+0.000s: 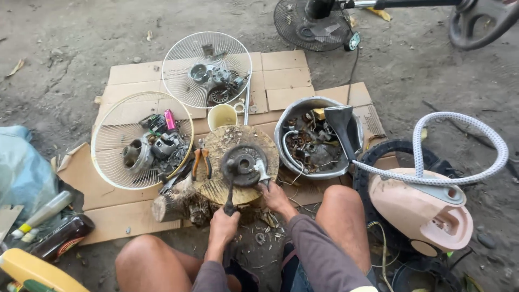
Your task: Disassembling a fan motor and other appliance parts using a hammer and chisel for scrap recycling.
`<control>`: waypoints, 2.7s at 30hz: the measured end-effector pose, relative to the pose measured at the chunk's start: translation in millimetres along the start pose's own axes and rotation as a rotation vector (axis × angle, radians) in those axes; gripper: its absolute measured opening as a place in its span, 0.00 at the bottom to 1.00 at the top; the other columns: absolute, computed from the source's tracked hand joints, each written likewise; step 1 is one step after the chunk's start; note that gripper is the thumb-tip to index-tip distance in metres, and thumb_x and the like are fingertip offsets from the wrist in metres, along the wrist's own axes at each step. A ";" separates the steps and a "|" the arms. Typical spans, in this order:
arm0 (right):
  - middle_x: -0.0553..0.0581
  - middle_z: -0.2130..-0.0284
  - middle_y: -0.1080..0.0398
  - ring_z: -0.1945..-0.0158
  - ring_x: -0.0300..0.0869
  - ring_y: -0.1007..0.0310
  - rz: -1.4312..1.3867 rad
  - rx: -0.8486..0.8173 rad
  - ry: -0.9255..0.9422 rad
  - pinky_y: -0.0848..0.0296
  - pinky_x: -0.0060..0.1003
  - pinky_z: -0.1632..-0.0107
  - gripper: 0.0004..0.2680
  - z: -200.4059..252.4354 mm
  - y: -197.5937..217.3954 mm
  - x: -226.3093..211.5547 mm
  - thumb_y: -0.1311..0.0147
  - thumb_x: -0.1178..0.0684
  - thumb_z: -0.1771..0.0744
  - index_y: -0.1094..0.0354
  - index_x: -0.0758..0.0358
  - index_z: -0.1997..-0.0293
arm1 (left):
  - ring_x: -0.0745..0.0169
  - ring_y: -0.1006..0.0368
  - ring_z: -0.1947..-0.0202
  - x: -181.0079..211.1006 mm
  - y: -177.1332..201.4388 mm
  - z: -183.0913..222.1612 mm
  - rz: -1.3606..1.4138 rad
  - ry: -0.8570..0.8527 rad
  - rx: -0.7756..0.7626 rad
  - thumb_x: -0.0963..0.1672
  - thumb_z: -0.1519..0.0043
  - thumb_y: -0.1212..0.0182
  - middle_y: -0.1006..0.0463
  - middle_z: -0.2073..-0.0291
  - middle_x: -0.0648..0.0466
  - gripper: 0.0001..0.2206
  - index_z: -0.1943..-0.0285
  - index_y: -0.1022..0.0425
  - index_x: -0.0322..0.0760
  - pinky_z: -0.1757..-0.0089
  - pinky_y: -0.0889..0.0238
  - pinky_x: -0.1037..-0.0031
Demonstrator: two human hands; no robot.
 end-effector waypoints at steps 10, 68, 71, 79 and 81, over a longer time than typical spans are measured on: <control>0.57 0.43 0.28 0.43 0.44 0.27 -0.548 -0.325 0.376 0.27 0.42 0.35 0.17 16.2 24.2 -9.9 0.50 0.51 0.31 0.37 0.55 0.33 | 0.59 0.28 0.76 1.7 -7.4 -7.3 0.073 0.135 -0.101 0.45 0.39 0.44 0.20 0.72 0.50 0.11 0.55 0.20 0.33 0.70 0.35 0.71; 0.45 0.74 0.43 0.82 0.31 0.51 0.085 -0.004 0.076 0.46 0.27 0.82 0.12 -41.1 9.1 1.0 0.67 0.49 0.25 0.47 0.66 0.39 | 0.62 0.30 0.82 -3.5 -11.6 -8.3 0.088 0.169 -0.102 0.43 0.39 0.43 0.24 0.78 0.52 0.08 0.59 0.21 0.33 0.77 0.37 0.72; 0.47 0.74 0.39 0.81 0.33 0.46 0.143 0.041 0.108 0.36 0.27 0.79 0.12 -40.3 5.4 -1.9 0.63 0.47 0.26 0.41 0.66 0.46 | 0.65 0.32 0.83 -4.9 -13.6 -10.7 0.120 0.167 -0.121 0.42 0.36 0.43 0.25 0.75 0.53 0.10 0.50 0.22 0.31 0.80 0.39 0.76; 0.55 0.71 0.29 0.75 0.41 0.30 0.248 0.101 0.155 0.23 0.33 0.70 0.11 -21.9 2.6 -4.1 0.62 0.48 0.26 0.40 0.67 0.49 | 0.63 0.26 0.74 -14.1 -27.2 -1.0 0.063 0.094 -0.069 0.46 0.36 0.43 0.21 0.69 0.54 0.10 0.53 0.23 0.37 0.68 0.30 0.71; 0.57 0.69 0.27 0.70 0.45 0.25 0.287 0.116 0.156 0.20 0.39 0.63 0.13 -8.2 5.1 -12.8 0.62 0.47 0.26 0.40 0.68 0.47 | 0.63 0.26 0.73 -11.2 -26.2 5.2 0.099 0.045 -0.046 0.46 0.36 0.43 0.21 0.68 0.54 0.10 0.53 0.24 0.36 0.69 0.29 0.71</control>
Point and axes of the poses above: each hand's wrist, its own z-axis away from the middle knuckle, its own y-axis out of the back of the hand, x = y × z, the point moved 1 cm from there along -z, towards the middle knuckle
